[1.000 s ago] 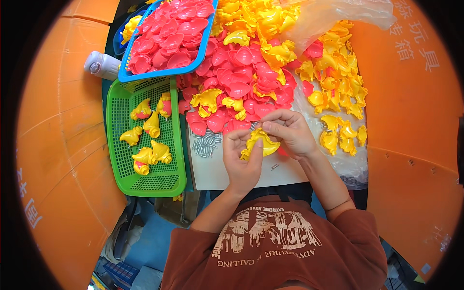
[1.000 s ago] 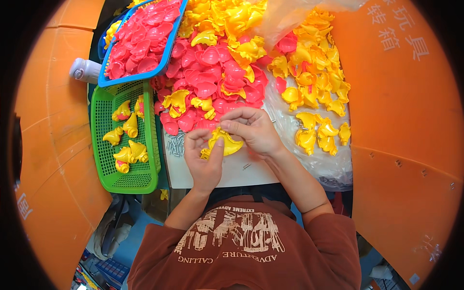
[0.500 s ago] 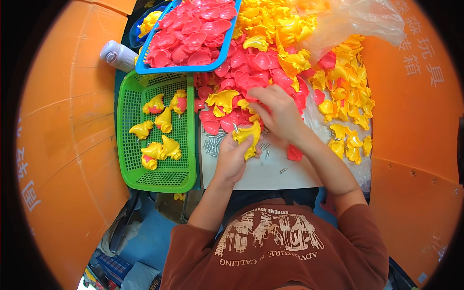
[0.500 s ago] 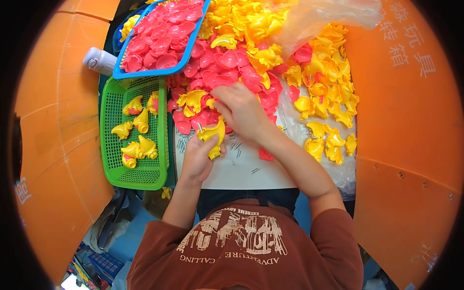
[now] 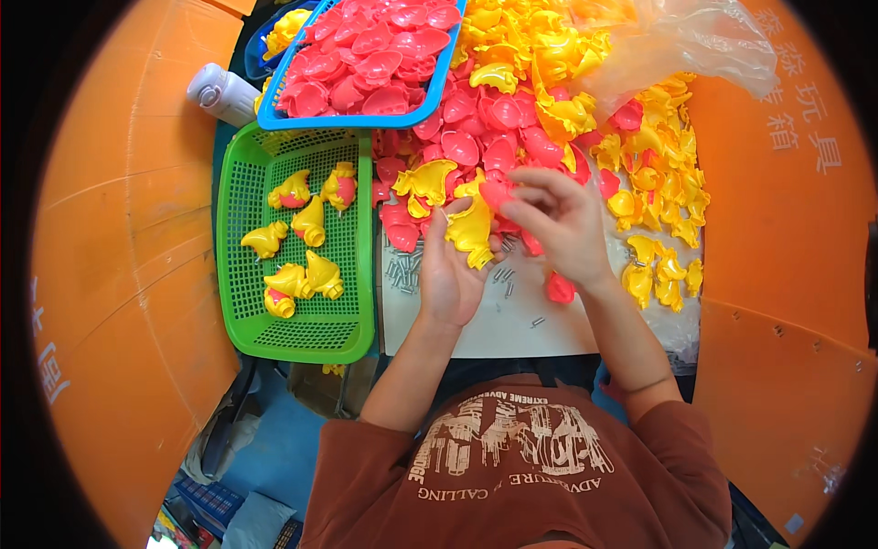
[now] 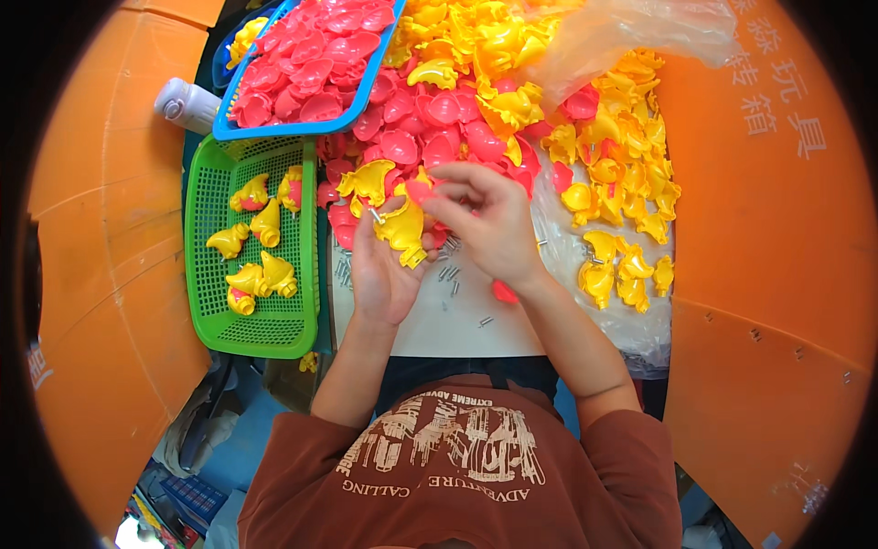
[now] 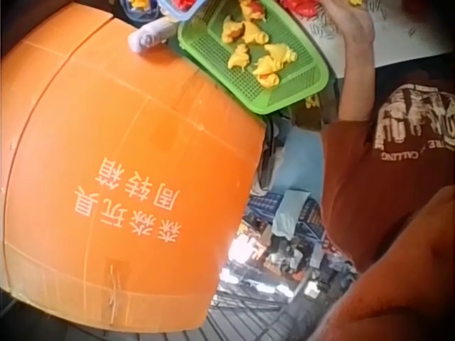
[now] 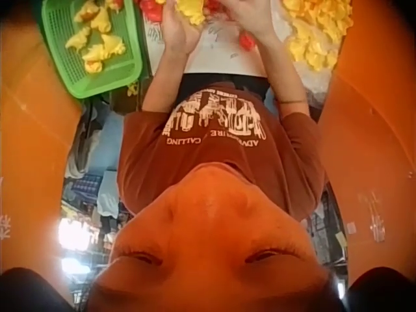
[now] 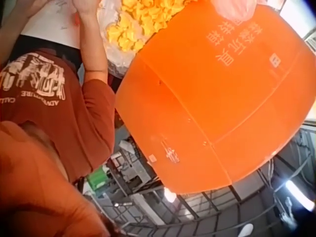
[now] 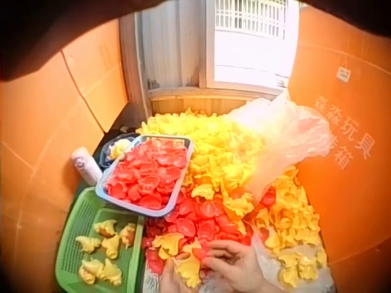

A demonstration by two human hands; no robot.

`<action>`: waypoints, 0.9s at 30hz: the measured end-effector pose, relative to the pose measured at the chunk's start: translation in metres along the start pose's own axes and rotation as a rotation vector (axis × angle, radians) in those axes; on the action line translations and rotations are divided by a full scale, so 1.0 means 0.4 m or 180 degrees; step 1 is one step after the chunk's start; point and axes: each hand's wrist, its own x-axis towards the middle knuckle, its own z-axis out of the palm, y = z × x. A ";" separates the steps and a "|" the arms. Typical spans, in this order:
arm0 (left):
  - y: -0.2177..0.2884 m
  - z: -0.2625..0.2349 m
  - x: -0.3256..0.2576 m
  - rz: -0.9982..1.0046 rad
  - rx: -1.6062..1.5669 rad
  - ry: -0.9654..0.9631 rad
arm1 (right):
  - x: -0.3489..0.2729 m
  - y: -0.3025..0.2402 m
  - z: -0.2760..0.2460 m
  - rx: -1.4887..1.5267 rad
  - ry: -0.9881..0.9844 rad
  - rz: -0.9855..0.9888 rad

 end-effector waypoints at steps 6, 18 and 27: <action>-0.056 0.077 0.000 0.0148 0.0109 0.0359 | -0.123 0.023 0.003 0.0399 0.0217 0.0292; -0.060 0.132 -0.020 -0.0242 -0.0063 0.0152 | -0.139 -0.010 -0.043 -0.0159 -0.0046 -0.0001; -0.061 0.129 -0.028 -0.0340 0.0048 -0.0013 | -0.147 0.007 -0.047 -0.0629 -0.0011 -0.0547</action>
